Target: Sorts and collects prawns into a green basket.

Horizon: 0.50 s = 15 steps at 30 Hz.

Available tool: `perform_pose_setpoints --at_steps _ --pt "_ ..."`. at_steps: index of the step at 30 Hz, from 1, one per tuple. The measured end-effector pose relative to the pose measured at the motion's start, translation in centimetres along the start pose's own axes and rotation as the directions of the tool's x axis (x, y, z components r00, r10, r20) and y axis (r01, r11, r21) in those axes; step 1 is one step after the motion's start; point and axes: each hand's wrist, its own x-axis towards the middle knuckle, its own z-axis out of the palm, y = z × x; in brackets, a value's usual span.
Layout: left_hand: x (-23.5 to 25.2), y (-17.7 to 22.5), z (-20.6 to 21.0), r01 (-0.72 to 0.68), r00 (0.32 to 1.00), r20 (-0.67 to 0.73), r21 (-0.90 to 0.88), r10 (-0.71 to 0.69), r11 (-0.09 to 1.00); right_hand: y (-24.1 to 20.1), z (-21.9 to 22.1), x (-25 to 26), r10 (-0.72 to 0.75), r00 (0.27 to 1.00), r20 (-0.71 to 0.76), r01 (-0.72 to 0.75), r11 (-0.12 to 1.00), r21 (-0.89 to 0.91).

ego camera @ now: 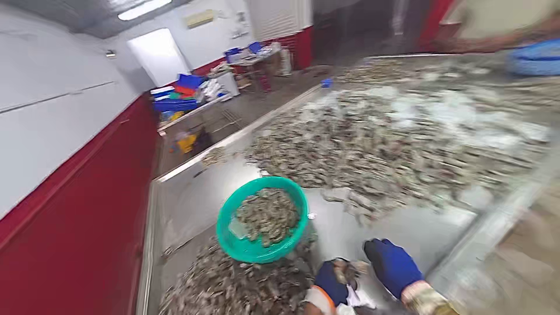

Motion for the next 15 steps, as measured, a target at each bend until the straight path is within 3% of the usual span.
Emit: perform_pose_setpoints --at_steps 1,3,5,6,8,9,10,11,13,15 --pt "-0.1 -0.5 -0.1 0.000 0.997 -0.082 -0.142 -0.011 0.990 0.7 0.4 0.4 0.041 0.994 0.098 -0.040 0.999 -0.011" --pt "0.2 -2.5 -0.4 -0.152 0.971 -0.231 -0.365 0.069 0.919 2.2 1.5 0.2 0.007 0.964 0.267 -0.004 1.000 -0.012" --pt "0.9 -3.4 -2.1 -0.307 0.935 -0.329 -0.559 0.133 0.770 3.3 0.4 0.3 -0.079 0.941 0.330 0.058 0.996 0.075" --pt "1.5 -3.5 -3.3 -0.361 0.917 -0.384 -0.674 0.112 0.645 3.8 -0.7 1.1 -0.084 0.945 0.316 0.037 0.988 0.149" --pt "2.6 -2.2 -5.9 -0.474 0.863 -0.503 -0.840 -0.051 0.263 3.7 -4.2 4.0 0.026 0.963 0.268 -0.081 0.977 0.195" --pt "3.0 -1.2 -7.5 -0.517 0.851 -0.508 -0.855 -0.132 -0.043 3.2 -5.8 6.0 0.140 0.961 0.238 -0.181 0.970 0.162" --pt "3.2 -0.6 -8.7 -0.539 0.842 -0.515 -0.780 -0.163 -0.318 2.4 -6.5 8.1 0.245 0.949 0.197 -0.275 0.951 0.142" --pt "3.2 -0.1 -9.2 -0.554 0.822 -0.541 -0.690 -0.178 -0.466 1.3 -6.6 9.8 0.320 0.933 0.167 -0.343 0.929 0.138" --pt "3.3 0.5 -8.8 -0.537 0.832 -0.526 -0.683 -0.177 -0.494 -0.4 -4.4 12.7 0.387 0.917 0.100 -0.399 0.900 0.177" --pt "2.5 2.0 -6.9 -0.430 0.893 -0.435 -0.754 -0.113 -0.496 -1.9 -0.8 13.4 0.408 0.912 0.041 -0.405 0.881 0.243"
